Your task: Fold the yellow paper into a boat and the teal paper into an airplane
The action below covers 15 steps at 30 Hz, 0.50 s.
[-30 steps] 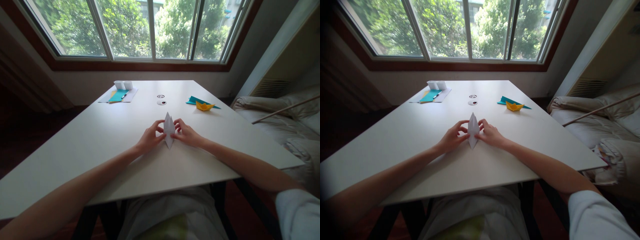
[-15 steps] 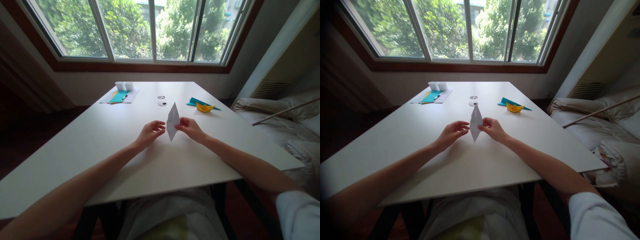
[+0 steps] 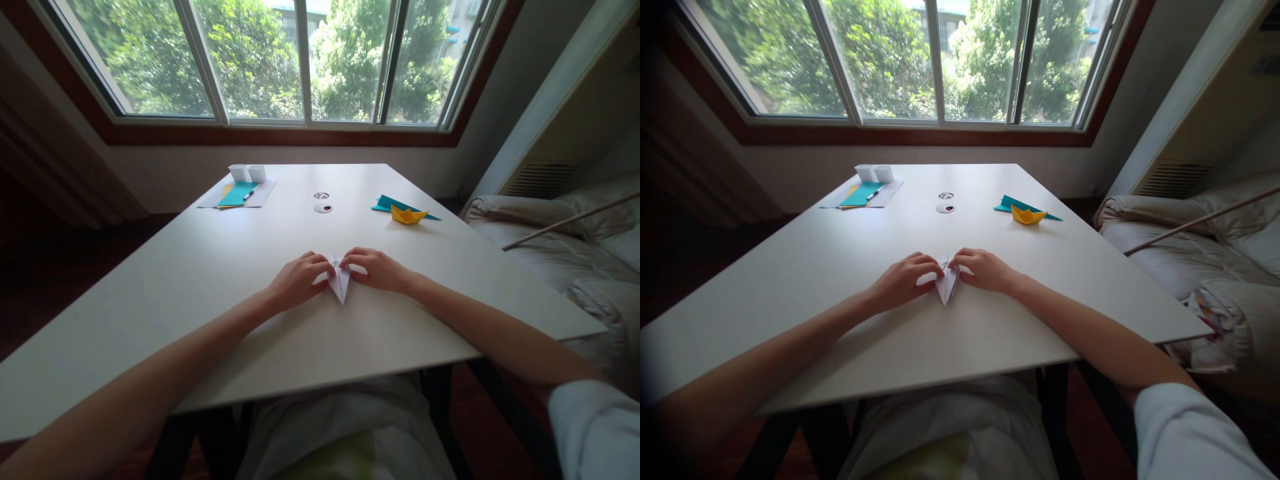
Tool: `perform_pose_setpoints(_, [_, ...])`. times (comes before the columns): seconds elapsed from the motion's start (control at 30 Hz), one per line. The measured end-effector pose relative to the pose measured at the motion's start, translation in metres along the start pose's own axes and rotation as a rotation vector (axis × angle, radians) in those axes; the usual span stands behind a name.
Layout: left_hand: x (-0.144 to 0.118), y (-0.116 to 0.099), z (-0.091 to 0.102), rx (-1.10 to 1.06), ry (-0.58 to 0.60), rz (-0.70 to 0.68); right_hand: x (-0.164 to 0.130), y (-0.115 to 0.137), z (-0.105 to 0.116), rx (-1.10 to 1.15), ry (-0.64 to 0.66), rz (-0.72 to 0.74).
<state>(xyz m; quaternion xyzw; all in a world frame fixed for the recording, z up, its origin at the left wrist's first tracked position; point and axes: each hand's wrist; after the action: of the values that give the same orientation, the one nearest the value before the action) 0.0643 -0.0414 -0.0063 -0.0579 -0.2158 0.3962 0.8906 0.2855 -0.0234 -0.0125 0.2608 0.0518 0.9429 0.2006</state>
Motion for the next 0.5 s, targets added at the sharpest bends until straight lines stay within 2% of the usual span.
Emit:
perform_pose_setpoints(0.27, [0.001, 0.012, 0.001, 0.024, 0.080, -0.076, -0.004, -0.001, 0.005, 0.056, 0.147, -0.017])
perform_pose_setpoints(0.5, [0.002, 0.016, 0.001, 0.003, 0.104, -0.107, -0.002, 0.002, 0.009, 0.069, 0.148, -0.011])
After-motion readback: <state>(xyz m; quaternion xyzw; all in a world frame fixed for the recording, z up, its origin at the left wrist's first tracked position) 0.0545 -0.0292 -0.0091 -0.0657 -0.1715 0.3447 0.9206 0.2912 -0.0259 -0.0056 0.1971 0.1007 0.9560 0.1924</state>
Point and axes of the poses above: each hand's wrist, its own x-axis towards the middle knuckle, its own z-axis out of the back of the hand, y = z × x, and after that the axes turned 8 degrees about z, right-handed
